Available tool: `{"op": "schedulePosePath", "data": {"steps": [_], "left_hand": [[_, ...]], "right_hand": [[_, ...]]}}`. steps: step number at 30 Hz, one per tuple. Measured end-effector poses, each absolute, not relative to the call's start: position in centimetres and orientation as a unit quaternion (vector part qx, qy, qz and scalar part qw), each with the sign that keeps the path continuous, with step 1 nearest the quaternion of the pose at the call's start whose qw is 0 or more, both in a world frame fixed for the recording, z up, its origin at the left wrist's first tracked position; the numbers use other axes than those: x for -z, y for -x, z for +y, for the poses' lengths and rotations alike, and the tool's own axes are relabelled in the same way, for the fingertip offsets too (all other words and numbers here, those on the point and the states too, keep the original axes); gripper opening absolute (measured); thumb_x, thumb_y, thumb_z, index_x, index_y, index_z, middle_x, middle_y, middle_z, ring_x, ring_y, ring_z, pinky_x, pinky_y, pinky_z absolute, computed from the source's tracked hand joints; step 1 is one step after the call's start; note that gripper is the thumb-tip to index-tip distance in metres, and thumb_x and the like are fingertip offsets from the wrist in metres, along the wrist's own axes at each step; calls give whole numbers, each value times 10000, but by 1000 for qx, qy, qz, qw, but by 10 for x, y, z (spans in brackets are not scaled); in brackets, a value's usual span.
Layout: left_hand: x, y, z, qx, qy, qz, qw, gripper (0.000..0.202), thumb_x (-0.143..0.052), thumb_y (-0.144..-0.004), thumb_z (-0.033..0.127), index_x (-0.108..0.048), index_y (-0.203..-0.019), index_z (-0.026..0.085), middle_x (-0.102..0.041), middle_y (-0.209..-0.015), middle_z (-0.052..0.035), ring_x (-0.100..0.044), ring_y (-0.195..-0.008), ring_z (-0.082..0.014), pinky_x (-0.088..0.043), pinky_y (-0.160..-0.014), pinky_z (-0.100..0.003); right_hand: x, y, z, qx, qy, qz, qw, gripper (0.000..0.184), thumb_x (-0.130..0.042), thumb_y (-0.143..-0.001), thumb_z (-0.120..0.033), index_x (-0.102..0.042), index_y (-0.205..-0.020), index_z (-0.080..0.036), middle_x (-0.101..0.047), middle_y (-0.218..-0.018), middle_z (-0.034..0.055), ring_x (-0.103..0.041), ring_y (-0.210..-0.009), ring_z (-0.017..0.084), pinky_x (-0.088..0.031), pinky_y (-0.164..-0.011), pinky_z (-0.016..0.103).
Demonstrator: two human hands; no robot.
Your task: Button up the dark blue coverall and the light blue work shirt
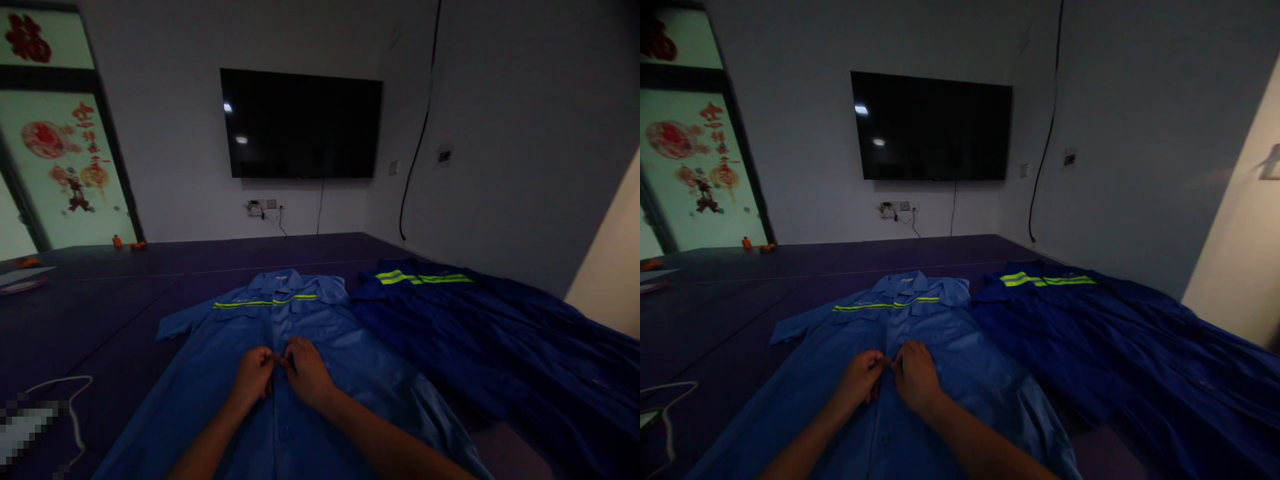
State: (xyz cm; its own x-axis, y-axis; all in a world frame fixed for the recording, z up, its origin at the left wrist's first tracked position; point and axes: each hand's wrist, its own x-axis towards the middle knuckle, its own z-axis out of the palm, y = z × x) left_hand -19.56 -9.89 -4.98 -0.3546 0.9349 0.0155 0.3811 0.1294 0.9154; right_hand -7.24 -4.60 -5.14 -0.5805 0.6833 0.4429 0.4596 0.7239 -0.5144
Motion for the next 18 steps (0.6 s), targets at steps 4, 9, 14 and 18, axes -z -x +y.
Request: {"op": "schedulePosePath", "data": {"steps": [4, 9, 14, 18], "left_hand": [[48, 195, -100, -456, -476, 689, 301, 322, -400, -716, 473, -470, -614, 176, -403, -331, 77, -324, -239, -61, -211, -314, -176], [48, 195, -99, -467, -475, 683, 299, 312, -407, -710, 476, -466, -626, 181, -392, -334, 83, -335, -246, -70, -220, -312, -181], [50, 195, -99, -482, -475, 673, 298, 304, -416, -715, 469, -465, -623, 184, -388, -341, 80, -351, -267, -80, -230, -322, -189], [50, 195, -98, -493, -479, 664, 295, 333, -426, -704, 501, -467, -621, 181, -386, -344, 77, -354, -277, -81, -234, -329, -192]], "right_hand": [[49, 71, -46, -191, 322, -871, 317, 70, -499, -779, -198, -568, -780, -183, -589, -924, 49, -508, -929, 173, -363, -797, 280], [49, 72, -46, -197, 329, -871, 306, 96, -493, -785, -222, -579, -779, -179, -581, -947, 55, -501, -948, 185, -361, -808, 291], [50, 72, -47, -194, 330, -869, 312, 107, -498, -781, -242, -585, -772, -181, -573, -1007, 61, -493, -985, 186, -358, -831, 291], [49, 72, -47, -197, 335, -866, 314, 97, -511, -770, -239, -590, -776, -184, -561, -1059, 65, -483, -1020, 185, -350, -866, 299]]}}
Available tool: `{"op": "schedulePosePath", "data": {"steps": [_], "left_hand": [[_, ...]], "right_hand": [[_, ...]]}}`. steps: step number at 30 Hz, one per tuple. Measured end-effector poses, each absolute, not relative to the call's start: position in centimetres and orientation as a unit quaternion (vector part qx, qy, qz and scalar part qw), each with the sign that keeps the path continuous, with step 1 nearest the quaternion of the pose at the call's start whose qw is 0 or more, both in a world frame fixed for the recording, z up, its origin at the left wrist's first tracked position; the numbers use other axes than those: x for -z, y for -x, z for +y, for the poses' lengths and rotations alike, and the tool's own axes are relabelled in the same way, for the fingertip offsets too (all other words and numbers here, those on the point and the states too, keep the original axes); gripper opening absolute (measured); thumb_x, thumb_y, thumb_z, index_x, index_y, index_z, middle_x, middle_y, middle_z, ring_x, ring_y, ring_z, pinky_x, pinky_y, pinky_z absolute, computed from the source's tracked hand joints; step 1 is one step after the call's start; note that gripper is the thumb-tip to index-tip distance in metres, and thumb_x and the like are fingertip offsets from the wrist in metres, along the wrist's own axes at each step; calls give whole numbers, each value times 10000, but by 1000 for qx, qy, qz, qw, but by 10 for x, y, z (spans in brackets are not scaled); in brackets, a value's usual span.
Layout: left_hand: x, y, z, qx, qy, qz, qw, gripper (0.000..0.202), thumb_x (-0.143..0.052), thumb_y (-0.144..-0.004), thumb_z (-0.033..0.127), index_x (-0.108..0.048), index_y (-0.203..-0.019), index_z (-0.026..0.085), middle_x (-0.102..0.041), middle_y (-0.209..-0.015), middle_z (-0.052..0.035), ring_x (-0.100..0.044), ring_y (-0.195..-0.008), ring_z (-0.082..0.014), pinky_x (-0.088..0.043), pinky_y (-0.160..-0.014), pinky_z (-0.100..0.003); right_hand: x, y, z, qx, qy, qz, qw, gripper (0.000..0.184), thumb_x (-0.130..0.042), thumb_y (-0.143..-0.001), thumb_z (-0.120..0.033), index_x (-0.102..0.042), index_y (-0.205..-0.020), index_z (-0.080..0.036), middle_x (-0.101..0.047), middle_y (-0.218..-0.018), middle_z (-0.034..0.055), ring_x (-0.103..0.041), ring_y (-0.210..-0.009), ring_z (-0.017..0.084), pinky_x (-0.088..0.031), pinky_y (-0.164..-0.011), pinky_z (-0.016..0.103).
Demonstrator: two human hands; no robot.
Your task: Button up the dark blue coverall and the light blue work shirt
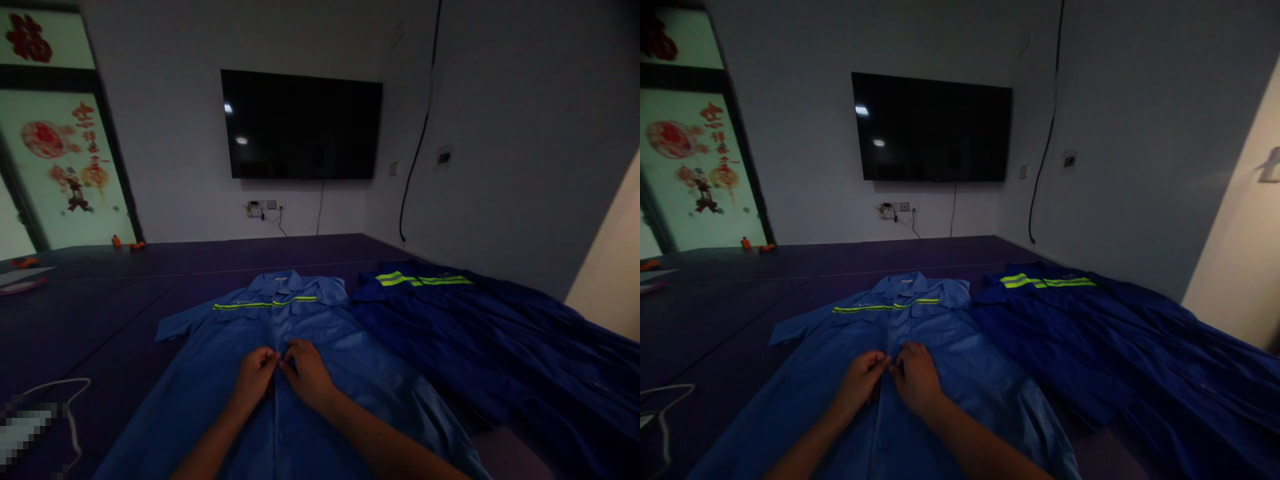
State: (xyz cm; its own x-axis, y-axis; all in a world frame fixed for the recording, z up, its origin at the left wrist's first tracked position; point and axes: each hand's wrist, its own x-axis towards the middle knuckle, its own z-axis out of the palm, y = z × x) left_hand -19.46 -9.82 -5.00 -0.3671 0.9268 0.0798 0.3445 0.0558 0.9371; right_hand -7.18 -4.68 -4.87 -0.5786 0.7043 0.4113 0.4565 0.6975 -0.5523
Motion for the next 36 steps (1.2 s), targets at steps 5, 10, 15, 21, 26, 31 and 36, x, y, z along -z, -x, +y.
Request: {"op": "schedulePosePath", "data": {"steps": [5, 10, 15, 21, 26, 31, 36], "left_hand": [[48, 195, -98, -496, -474, 665, 296, 408, -442, -662, 577, -477, -616, 174, -389, -342, 76, -355, -278, -83, -234, -329, -195], [46, 195, -100, -485, -464, 673, 311, 414, -440, -656, 579, -481, -613, 169, -405, -328, 71, -348, -259, -79, -225, -323, -188], [44, 194, -103, -478, -448, 679, 331, 378, -411, -696, 523, -461, -579, 167, -430, -315, 49, -358, -246, -77, -208, -318, -179], [42, 192, -105, -482, -442, 673, 345, 263, -410, -709, 389, -452, -574, 168, -447, -320, 45, -373, -251, -72, -214, -317, -169], [43, 191, -105, -486, -443, 672, 339, 229, -392, -706, 357, -452, -585, 171, -433, -311, 54, -366, -245, -75, -211, -313, -170], [45, 192, -104, -483, -446, 675, 335, 232, -395, -703, 363, -456, -585, 172, -428, -315, 59, -362, -242, -73, -207, -314, -172], [47, 194, -103, -481, -443, 679, 334, 234, -403, -701, 369, -464, -591, 173, -426, -318, 60, -346, -238, -73, -204, -312, -177]], "right_hand": [[47, 71, -48, -205, 338, -864, 311, 74, -516, -755, -199, -582, -781, -180, -555, -1078, 77, -469, -1056, 186, -346, -884, 310], [45, 71, -49, -206, 332, -867, 310, 81, -492, -771, -198, -571, -778, -185, -546, -1094, 77, -455, -1076, 188, -345, -883, 321], [45, 71, -48, -212, 333, -865, 310, 47, -514, -761, -193, -561, -759, -186, -538, -1108, 71, -453, -1079, 192, -338, -889, 326], [47, 72, -48, -209, 328, -863, 321, 47, -513, -765, -193, -558, -771, -185, -542, -1098, 76, -460, -1072, 190, -338, -885, 322], [47, 71, -48, -209, 334, -861, 322, 62, -508, -774, -210, -565, -759, -190, -552, -1084, 74, -467, -1066, 191, -342, -877, 322], [46, 72, -49, -212, 333, -861, 321, 61, -513, -768, -203, -572, -759, -191, -565, -1067, 67, -471, -1064, 183, -341, -883, 313], [47, 72, -49, -208, 339, -861, 317, 65, -513, -763, -191, -578, -766, -189, -569, -1067, 72, -471, -1064, 185, -341, -881, 311]]}}
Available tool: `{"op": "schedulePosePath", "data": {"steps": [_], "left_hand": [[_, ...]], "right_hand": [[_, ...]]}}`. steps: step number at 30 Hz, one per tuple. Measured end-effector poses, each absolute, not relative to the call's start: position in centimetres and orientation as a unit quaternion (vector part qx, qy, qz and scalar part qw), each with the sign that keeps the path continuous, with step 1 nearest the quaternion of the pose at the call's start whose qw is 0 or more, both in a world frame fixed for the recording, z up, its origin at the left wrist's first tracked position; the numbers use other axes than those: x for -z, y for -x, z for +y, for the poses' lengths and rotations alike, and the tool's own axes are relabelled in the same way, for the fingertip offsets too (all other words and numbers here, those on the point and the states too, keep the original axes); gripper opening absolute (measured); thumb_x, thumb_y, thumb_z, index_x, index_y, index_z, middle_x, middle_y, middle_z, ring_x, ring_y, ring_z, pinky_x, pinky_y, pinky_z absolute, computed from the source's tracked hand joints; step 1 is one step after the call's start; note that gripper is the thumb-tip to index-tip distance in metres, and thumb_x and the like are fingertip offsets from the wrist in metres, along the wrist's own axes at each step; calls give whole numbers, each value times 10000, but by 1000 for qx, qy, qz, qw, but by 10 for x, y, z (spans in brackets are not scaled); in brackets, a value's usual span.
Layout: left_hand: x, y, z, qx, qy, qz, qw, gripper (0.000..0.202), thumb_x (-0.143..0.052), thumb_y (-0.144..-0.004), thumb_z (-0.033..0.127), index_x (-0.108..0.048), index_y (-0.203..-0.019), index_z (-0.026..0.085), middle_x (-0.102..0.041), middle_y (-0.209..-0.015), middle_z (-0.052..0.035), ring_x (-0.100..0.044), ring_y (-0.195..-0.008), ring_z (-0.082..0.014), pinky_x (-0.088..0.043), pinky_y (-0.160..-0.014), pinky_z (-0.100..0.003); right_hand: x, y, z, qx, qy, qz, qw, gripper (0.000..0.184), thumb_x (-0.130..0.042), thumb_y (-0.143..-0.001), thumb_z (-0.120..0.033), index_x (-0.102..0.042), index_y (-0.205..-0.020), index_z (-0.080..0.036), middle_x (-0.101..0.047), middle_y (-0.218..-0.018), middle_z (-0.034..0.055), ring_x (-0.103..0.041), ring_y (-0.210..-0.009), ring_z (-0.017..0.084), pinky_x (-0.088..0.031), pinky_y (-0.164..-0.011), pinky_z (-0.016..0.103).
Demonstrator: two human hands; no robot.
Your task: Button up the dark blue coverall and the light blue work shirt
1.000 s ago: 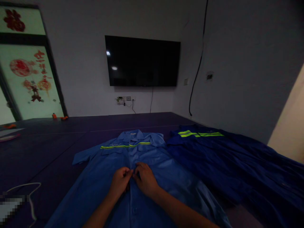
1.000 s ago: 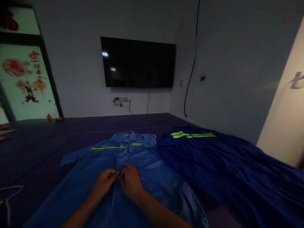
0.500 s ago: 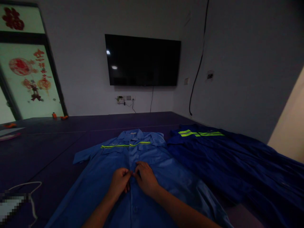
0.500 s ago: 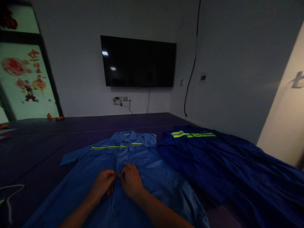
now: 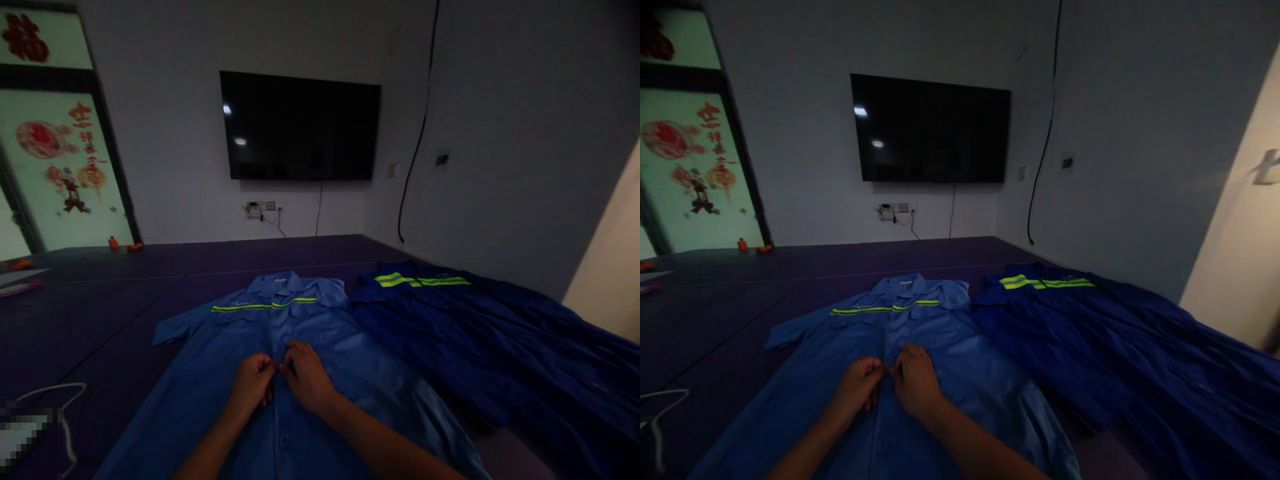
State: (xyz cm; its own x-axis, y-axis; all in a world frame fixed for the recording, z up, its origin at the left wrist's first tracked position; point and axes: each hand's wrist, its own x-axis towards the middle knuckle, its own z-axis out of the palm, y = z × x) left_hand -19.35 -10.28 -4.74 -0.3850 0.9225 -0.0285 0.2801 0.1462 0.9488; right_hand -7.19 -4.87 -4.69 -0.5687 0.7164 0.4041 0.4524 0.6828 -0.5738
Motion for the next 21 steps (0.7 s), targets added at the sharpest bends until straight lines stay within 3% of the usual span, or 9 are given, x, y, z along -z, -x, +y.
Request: {"op": "schedulePosePath", "data": {"steps": [21], "left_hand": [[38, 188, -109, -480, -430, 700, 308, 269, -392, -718, 379, -465, -554, 178, -438, -329, 48, -367, -271, -79, -248, -344, -186]], "right_hand": [[43, 72, -48, -217, 340, -859, 315, 52, -517, -757, -198, -564, -745, -179, -561, -1031, 71, -475, -1035, 192, -368, -842, 307]]}}
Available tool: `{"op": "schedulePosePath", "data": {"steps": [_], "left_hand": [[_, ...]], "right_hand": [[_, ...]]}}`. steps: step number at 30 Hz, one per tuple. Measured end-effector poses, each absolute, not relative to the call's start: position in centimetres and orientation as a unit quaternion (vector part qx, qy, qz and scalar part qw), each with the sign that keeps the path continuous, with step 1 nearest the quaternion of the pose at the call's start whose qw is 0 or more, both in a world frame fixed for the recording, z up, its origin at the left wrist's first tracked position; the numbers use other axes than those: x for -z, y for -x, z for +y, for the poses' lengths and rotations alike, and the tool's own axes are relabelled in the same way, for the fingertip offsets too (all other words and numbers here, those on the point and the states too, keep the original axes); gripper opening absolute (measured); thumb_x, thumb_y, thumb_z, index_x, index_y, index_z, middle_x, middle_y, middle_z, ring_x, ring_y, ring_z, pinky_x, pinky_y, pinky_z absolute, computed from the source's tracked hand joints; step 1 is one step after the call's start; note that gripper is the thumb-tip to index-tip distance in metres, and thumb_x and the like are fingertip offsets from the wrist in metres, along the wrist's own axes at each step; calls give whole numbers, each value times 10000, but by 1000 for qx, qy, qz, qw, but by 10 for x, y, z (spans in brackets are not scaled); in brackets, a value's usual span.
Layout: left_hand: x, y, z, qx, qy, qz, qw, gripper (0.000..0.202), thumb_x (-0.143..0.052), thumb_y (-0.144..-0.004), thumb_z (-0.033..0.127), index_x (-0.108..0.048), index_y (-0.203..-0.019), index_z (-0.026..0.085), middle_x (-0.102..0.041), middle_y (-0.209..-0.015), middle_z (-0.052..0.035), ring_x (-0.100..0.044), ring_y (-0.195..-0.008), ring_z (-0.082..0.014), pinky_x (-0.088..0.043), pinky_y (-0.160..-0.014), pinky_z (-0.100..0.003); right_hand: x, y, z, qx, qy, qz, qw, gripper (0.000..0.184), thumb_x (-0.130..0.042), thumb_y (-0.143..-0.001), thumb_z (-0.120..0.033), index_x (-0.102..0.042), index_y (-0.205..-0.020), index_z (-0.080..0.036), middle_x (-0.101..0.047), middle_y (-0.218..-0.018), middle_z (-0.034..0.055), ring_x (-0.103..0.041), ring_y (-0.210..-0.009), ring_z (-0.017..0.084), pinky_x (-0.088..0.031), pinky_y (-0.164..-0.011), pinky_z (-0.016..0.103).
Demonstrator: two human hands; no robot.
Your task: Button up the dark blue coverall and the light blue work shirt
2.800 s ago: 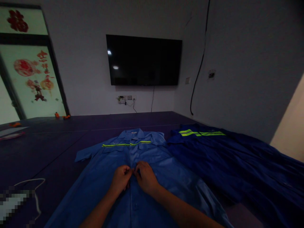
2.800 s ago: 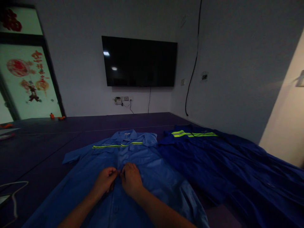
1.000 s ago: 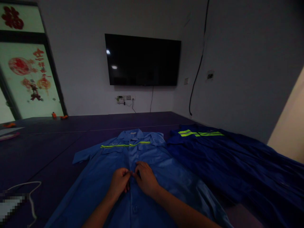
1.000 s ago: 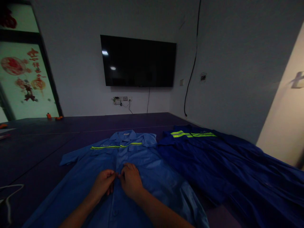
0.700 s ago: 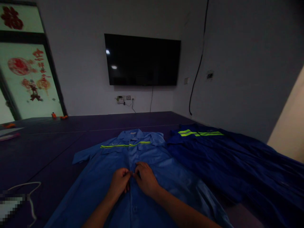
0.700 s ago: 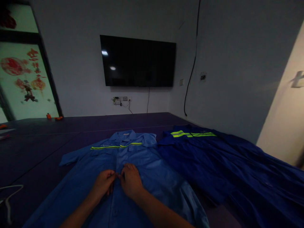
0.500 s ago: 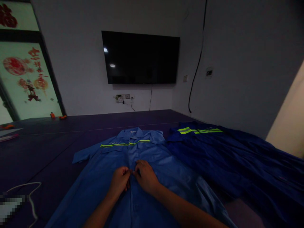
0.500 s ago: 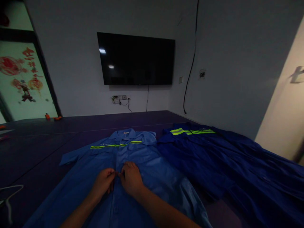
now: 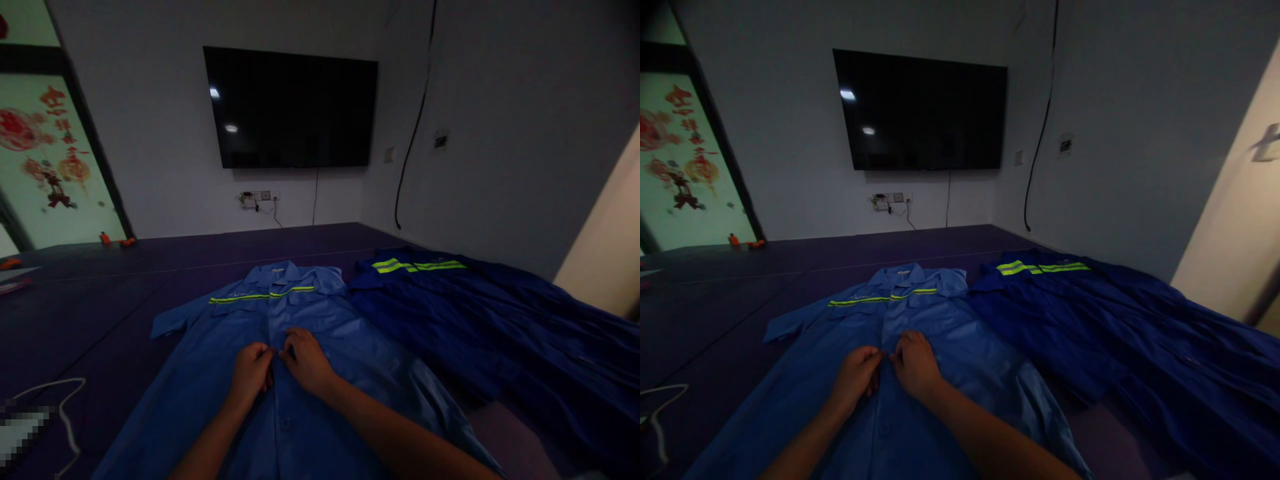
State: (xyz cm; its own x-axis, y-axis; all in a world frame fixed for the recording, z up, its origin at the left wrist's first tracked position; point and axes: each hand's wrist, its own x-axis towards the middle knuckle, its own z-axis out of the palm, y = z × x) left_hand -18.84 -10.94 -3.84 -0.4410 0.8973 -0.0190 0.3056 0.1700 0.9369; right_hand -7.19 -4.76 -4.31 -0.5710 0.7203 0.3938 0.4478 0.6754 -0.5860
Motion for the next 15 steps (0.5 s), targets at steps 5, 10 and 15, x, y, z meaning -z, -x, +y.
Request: {"op": "schedulePosePath", "data": {"steps": [5, 10, 15], "left_hand": [[40, 189, -109, -482, -437, 703, 289, 266, -386, -720, 365, -470, -550, 178, -441, -331, 45, -383, -280, -82, -264, -346, -186], [40, 188, -108, -482, -459, 694, 273, 257, -390, -723, 363, -465, -559, 178, -428, -328, 54, -379, -276, -79, -269, -341, -181], [39, 188, -108, -487, -468, 685, 272, 269, -399, -722, 389, -509, -617, 166, -424, -337, 58, -383, -277, -86, -274, -335, -188]], "right_hand": [[44, 74, -46, -214, 342, -859, 315, 54, -518, -751, -195, -564, -728, -181, -563, -1021, 70, -476, -1037, 195, -372, -838, 310], [46, 74, -45, -221, 342, -853, 326, 57, -520, -746, -187, -568, -716, -181, -570, -1005, 66, -484, -1021, 184, -374, -827, 297], [47, 72, -45, -221, 329, -855, 335, 45, -524, -743, -168, -561, -720, -180, -580, -971, 53, -493, -988, 171, -373, -815, 286]]}}
